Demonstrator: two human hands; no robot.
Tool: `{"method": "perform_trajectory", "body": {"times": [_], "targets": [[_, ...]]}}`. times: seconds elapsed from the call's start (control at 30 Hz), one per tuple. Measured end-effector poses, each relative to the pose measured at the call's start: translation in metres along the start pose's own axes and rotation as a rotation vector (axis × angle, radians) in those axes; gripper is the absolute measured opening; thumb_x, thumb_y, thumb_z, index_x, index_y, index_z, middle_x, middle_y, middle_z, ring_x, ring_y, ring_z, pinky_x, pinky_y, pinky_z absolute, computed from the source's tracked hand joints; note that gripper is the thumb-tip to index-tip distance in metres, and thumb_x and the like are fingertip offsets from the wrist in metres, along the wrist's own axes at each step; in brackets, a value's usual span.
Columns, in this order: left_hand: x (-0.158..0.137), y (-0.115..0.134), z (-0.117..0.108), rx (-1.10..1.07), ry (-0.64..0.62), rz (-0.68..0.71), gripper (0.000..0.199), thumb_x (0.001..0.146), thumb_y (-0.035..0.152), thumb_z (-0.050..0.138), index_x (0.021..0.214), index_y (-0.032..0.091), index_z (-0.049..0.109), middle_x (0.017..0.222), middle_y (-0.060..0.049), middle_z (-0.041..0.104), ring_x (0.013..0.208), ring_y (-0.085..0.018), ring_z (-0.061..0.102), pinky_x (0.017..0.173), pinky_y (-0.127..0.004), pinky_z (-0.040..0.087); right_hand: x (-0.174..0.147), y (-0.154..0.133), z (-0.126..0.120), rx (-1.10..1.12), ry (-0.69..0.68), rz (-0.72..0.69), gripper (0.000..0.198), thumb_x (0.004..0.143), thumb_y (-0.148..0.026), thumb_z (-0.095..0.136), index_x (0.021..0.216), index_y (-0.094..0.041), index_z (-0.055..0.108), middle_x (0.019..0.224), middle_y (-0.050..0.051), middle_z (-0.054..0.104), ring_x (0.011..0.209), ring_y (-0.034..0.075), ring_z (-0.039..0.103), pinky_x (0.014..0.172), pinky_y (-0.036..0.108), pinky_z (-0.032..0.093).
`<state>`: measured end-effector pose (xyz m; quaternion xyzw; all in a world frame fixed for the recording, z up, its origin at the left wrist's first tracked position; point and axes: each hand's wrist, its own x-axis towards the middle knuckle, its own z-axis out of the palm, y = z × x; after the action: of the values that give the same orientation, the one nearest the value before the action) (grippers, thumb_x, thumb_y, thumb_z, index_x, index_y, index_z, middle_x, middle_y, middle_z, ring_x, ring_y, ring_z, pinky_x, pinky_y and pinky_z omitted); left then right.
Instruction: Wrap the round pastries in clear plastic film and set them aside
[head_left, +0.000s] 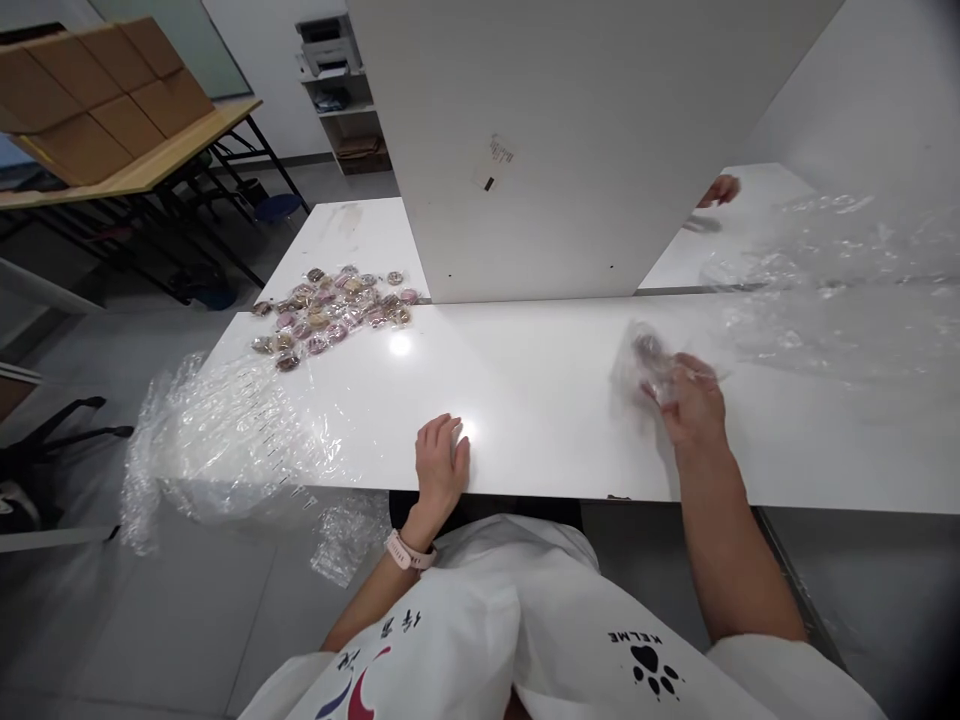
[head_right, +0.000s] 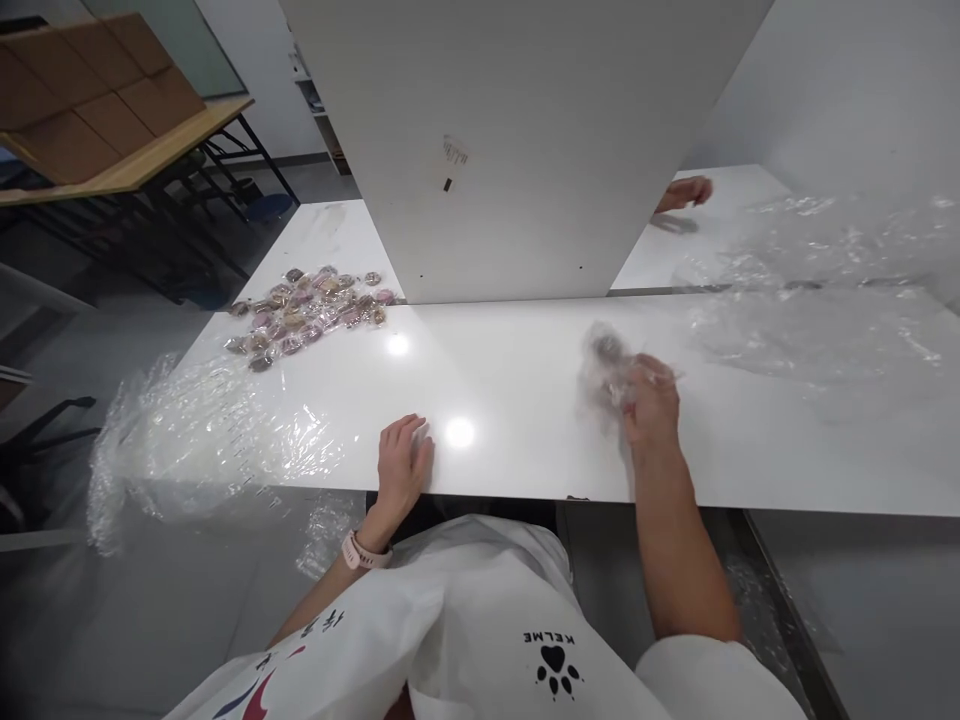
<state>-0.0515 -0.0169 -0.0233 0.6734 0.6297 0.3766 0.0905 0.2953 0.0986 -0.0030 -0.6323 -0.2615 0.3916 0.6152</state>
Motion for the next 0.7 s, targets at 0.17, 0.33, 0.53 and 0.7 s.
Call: {"method": "perform_trajectory", "body": {"times": [0.17,0.33,0.53,0.7], "targets": [[0.001,-0.012,0.005,0.193,-0.048,0.062,0.024,0.095,0.024,0.051,0.117,0.022,0.062,0.131,-0.012,0.062,0.126,-0.032,0.051,0.105,-0.053,0.041,0.119,-0.031,0.045,-0.183,0.136,-0.116,0.049,0.086,-0.002,0.031,0.132,-0.014,0.042,0.14,0.025,0.043,0.087,0.008,0.058,0.067,0.025,0.046],[0.001,-0.007,0.006,0.191,-0.031,0.041,0.024,0.096,0.024,0.049,0.116,0.023,0.063,0.13,-0.01,0.064,0.125,-0.031,0.053,0.105,-0.053,0.042,0.184,-0.046,0.095,-0.402,0.078,-0.15,0.062,0.089,-0.003,0.03,0.15,-0.004,0.021,0.142,0.032,0.038,0.098,0.01,0.054,0.074,0.027,0.041],[0.001,-0.01,0.007,0.185,-0.028,0.018,0.024,0.095,0.023,0.051,0.115,0.024,0.063,0.131,-0.01,0.064,0.126,-0.031,0.053,0.105,-0.052,0.042,0.168,-0.023,0.087,-0.711,0.022,-0.269,0.081,0.086,-0.017,0.061,0.154,0.001,0.02,0.133,0.031,0.05,0.113,0.021,0.049,0.094,0.039,0.031],[0.002,-0.01,0.006,0.196,-0.041,0.031,0.024,0.095,0.022,0.051,0.116,0.023,0.062,0.132,-0.01,0.063,0.127,-0.031,0.052,0.105,-0.052,0.042,0.134,-0.008,0.015,-1.061,0.257,-0.629,0.072,0.087,-0.017,0.063,0.153,-0.012,0.034,0.147,0.029,0.037,0.139,0.031,0.022,0.103,0.05,0.014]]}}
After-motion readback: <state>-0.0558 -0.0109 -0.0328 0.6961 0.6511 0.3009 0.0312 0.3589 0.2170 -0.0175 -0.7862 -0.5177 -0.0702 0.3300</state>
